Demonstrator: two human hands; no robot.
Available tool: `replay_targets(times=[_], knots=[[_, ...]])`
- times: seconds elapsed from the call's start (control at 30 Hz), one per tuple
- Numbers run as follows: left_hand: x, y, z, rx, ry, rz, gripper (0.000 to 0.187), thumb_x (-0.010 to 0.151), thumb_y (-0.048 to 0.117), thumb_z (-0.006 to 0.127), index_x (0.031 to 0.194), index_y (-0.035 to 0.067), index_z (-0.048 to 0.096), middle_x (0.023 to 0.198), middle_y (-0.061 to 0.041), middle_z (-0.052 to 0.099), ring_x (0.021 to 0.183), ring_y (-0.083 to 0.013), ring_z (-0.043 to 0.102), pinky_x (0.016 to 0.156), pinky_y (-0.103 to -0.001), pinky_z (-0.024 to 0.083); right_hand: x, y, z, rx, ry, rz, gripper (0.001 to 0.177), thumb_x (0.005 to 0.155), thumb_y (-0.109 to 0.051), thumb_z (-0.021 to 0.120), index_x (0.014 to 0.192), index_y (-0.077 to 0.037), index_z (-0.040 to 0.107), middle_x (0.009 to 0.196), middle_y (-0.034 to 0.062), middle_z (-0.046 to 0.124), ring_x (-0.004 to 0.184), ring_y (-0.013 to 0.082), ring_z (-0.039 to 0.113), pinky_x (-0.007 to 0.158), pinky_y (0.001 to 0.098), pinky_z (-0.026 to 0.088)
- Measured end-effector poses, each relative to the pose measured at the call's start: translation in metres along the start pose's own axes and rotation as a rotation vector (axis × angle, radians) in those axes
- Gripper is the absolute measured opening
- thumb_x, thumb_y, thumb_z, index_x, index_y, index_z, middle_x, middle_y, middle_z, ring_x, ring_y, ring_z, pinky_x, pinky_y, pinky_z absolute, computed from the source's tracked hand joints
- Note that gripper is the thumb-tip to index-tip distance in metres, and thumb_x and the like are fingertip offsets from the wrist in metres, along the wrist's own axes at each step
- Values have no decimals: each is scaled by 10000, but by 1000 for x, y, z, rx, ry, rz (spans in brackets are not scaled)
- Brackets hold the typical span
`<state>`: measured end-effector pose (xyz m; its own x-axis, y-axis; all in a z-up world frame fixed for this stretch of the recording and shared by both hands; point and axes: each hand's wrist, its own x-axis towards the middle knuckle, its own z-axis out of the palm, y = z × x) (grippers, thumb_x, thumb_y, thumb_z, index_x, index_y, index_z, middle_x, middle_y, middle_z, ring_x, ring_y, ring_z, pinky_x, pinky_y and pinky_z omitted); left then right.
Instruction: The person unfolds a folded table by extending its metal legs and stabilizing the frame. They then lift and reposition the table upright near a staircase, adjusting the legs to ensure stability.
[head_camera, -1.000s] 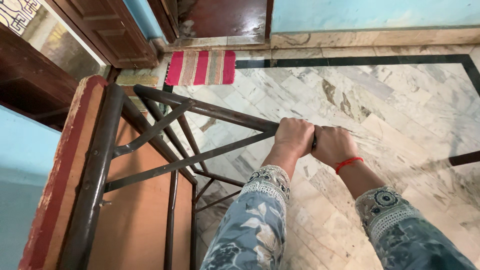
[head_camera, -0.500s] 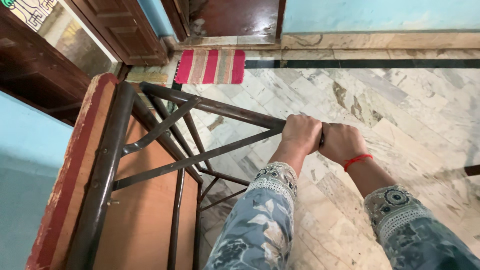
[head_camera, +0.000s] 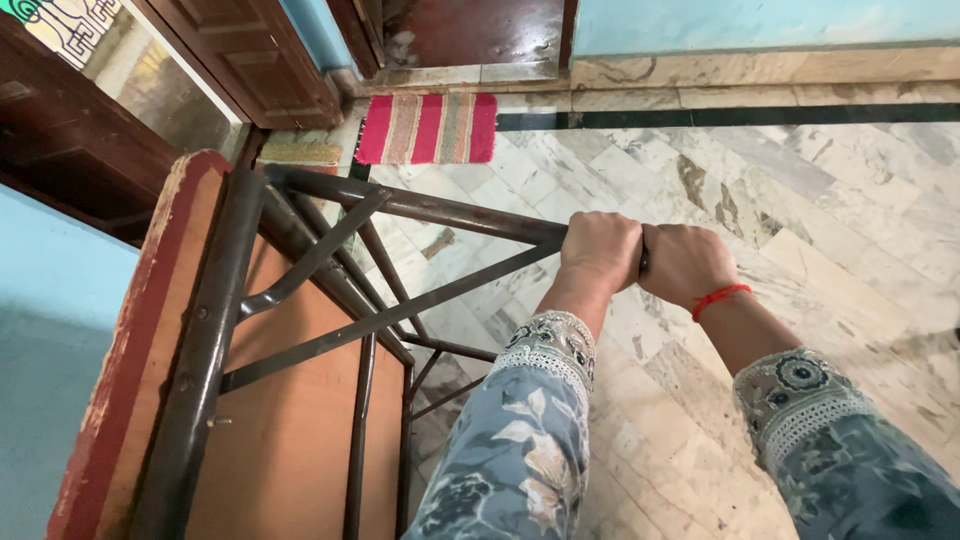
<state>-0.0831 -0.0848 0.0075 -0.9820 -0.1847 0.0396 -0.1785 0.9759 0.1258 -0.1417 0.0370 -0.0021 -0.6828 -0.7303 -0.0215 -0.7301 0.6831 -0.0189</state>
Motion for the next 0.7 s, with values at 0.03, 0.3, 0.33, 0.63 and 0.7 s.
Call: replay_targets(times=[0.03,0.3,0.33,0.63,0.7], knots=[[1,-1,0,-1,-2,-4,144,846,158,646,851,197,784,893,-67,787,876,-235,771,748,-366,579,2,-1,-1,-6,-4,-2,230,840,-324,631,922,-127,719,855,139,757,825,346,734,727,472,582],[7,-9,-4,12,-16,-17,144,850,161,651,843,206,787,891,-56,787,882,-219,768,747,-346,577,16,-2,-4,4,-44,-1,214,812,-295,637,877,-115,731,850,151,756,821,357,731,736,481,581],[7,-9,-4,13,-16,-19,145,851,161,650,843,207,788,892,-55,787,884,-219,768,746,-346,576,17,-2,-3,11,-41,-3,213,813,-293,635,873,-113,731,848,153,757,820,357,731,739,481,580],[16,-18,2,-2,65,-34,145,851,164,645,825,203,782,861,-56,785,861,-233,768,736,-367,574,31,-2,0,-32,-19,-15,237,832,-329,631,839,-114,732,851,142,759,817,350,736,723,472,584],[19,-21,4,2,94,-35,142,849,166,647,820,200,782,855,-60,784,855,-236,768,730,-370,576,36,-2,-1,-44,6,-43,240,833,-337,632,835,-119,733,850,147,758,813,350,737,724,470,585]])
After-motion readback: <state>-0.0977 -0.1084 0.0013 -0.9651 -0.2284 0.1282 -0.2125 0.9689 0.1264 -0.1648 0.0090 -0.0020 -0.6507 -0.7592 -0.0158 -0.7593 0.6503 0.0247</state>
